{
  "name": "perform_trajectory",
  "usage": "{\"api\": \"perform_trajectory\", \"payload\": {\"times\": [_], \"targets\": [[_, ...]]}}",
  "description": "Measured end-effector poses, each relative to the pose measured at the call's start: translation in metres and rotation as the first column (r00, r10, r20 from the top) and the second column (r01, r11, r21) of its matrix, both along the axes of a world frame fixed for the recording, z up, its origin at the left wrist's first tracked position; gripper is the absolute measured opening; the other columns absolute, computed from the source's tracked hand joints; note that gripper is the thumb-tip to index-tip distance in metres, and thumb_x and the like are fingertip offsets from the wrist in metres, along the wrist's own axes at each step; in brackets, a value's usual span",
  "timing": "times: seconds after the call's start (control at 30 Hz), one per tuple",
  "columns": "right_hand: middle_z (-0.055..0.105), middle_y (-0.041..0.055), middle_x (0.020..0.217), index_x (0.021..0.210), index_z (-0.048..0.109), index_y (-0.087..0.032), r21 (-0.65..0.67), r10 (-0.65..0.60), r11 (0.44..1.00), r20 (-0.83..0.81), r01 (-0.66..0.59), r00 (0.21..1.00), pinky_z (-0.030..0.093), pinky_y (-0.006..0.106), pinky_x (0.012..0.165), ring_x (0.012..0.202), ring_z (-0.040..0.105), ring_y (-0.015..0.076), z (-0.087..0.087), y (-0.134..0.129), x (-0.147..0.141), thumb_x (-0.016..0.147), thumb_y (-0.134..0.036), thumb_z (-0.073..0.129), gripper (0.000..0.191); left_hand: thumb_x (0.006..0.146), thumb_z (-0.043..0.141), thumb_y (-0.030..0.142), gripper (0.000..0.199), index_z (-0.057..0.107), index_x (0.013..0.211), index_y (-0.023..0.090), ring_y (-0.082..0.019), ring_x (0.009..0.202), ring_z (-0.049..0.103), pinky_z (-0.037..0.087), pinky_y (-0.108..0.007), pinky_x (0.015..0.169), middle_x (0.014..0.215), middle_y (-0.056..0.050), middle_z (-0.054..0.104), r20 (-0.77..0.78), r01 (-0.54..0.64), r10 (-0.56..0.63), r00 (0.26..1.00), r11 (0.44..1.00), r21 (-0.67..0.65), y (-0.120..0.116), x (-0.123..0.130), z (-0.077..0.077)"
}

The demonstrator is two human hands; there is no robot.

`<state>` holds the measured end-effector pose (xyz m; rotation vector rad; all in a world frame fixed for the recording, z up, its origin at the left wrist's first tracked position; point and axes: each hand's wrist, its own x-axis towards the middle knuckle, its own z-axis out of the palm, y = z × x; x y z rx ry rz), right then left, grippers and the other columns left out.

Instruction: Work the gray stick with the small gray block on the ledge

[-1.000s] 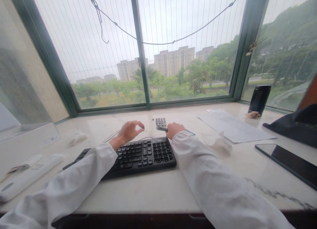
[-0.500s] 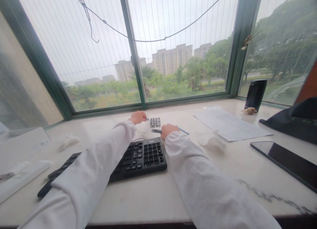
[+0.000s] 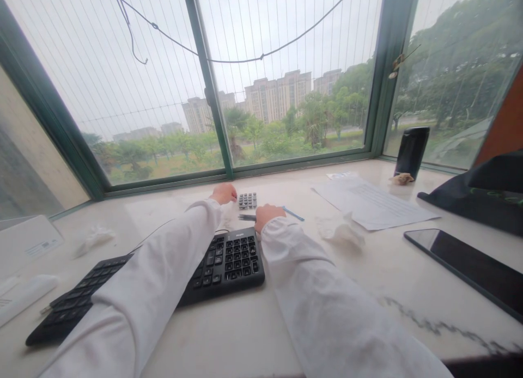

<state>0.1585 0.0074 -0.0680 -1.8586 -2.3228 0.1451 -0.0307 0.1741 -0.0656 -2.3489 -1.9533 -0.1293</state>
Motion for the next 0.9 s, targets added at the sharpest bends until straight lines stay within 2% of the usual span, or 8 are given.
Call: {"api": "perform_trajectory", "payload": {"times": [0.23,0.43,0.9], "targets": [[0.065,0.0179,0.107,0.106,0.067,-0.017,0.006,-0.008,1.0,0.018,0.008,1.0,0.047,0.037,0.08,0.1,0.062,0.0289,0.0,-0.001,-0.001,0.077,-0.031,0.061,0.033,0.067,0.074,0.03,0.025,0.074,0.091,0.025,-0.015,0.076,0.066,0.046,-0.021,0.073,0.099,-0.003,0.072,0.023,0.0,0.001,1.0,1.0,-0.007,0.001,-0.001,-0.001],[0.066,0.0174,0.107,0.105,0.067,-0.018,0.008,-0.006,1.0,0.015,0.006,1.0,0.047,0.036,0.08,0.1,0.062,0.0286,-0.001,0.0,0.0,0.076,-0.032,0.062,0.033,0.068,0.073,0.029,0.021,0.075,0.089,0.025,-0.013,0.072,0.066,0.046,-0.019,0.071,0.094,-0.002,0.073,0.043,0.005,-0.004,0.999,1.0,-0.022,-0.001,0.001,0.0],[0.065,0.0176,0.106,0.106,0.067,-0.017,-0.003,-0.003,1.0,0.017,0.003,1.0,0.048,0.037,0.08,0.1,0.062,0.0286,-0.001,0.0,0.0,0.077,-0.031,0.062,0.033,0.067,0.074,0.023,0.021,0.074,0.088,0.024,-0.012,0.067,0.066,0.046,-0.02,0.069,0.095,-0.001,0.072,0.043,0.037,-0.036,0.998,0.999,-0.029,-0.009,0.008,0.008]]}}
